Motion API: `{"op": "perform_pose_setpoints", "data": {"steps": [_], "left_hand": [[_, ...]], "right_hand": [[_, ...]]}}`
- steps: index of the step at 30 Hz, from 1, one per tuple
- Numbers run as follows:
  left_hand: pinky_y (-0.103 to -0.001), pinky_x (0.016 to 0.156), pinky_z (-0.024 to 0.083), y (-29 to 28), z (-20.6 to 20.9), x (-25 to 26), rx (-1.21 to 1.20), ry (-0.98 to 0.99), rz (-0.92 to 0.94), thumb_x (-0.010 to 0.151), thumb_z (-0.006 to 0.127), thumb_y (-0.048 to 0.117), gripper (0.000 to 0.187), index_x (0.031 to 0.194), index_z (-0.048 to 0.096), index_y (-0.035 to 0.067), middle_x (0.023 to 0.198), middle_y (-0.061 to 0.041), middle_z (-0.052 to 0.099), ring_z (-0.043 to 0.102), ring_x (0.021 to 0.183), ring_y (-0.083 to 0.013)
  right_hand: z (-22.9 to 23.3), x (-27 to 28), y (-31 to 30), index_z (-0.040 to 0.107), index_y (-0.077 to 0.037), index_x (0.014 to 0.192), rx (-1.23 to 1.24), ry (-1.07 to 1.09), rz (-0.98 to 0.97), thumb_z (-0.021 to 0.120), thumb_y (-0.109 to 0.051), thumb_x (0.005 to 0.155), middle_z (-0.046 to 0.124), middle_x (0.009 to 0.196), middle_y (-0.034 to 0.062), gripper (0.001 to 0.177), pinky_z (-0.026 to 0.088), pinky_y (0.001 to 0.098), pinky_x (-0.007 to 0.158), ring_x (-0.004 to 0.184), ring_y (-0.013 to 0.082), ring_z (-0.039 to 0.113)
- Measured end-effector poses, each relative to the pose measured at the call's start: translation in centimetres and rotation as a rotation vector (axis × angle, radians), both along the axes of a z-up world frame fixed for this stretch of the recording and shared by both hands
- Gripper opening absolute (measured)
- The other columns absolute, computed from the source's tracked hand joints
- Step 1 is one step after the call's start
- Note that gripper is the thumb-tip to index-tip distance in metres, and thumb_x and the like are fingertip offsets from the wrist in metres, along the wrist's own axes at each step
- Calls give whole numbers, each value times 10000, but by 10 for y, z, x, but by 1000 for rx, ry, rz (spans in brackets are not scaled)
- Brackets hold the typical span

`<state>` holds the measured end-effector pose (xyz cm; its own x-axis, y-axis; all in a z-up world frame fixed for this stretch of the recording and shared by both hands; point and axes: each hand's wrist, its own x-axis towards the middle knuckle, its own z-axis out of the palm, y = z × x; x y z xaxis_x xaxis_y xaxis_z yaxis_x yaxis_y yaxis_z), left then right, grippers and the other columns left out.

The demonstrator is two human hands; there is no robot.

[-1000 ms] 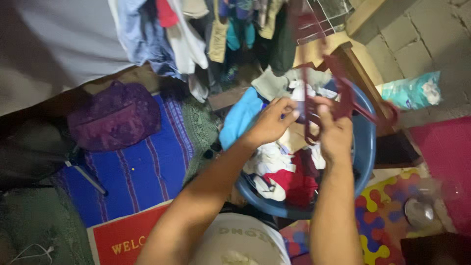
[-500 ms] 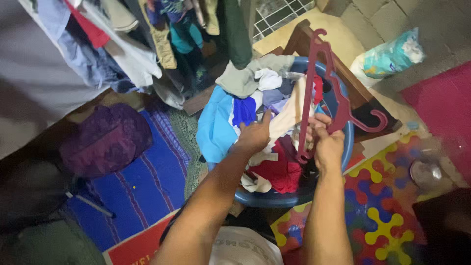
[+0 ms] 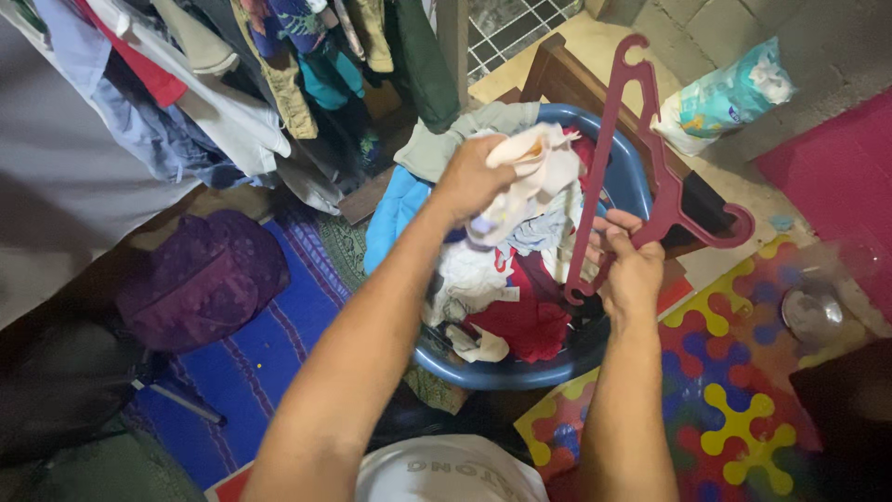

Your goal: The person hangs clothing from a blue plastic tub onto hangers, then places the hangers on a clothing rack.

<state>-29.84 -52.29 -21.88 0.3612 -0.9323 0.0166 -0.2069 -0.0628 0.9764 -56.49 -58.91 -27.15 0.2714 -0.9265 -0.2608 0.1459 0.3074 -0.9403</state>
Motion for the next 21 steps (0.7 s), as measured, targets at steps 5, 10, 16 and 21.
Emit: {"op": "perform_pose_setpoints", "data": {"steps": [5,10,16,21], "left_hand": [[-299,731,561,9,35,-3,-77,-66,-163,811,677,42,281,1090,708,42,916,-41,754,695,802,-111],[-307,959,539,11,8,0,-217,-66,-219,846,594,-60,285,1108,676,16,1055,-95,724,679,1042,-154],[-305,916,548,18,30,1,-45,78,-106,965,551,44,262,1182,697,60,1089,-100,761,710,1032,-204],[-354,926,537,25,60,-29,-117,-336,-98,916,599,90,381,1289,678,107,1175,-159,731,717,1076,-324]], "right_hand": [[4,8,3,561,6,1240,26,-55,8,508,-22,1020,705,1122,174,228,617,381,762,907,237,717],[-2,10,4,556,3,1244,34,-97,37,503,-23,1026,702,1110,175,226,612,384,752,886,241,714],[0,10,1,561,-3,1229,31,-95,12,500,-25,1024,707,1094,173,215,611,380,732,865,239,712],[-2,7,-8,565,7,1215,-17,-101,-57,513,-12,1035,703,1086,179,189,608,370,729,850,231,702]]}}
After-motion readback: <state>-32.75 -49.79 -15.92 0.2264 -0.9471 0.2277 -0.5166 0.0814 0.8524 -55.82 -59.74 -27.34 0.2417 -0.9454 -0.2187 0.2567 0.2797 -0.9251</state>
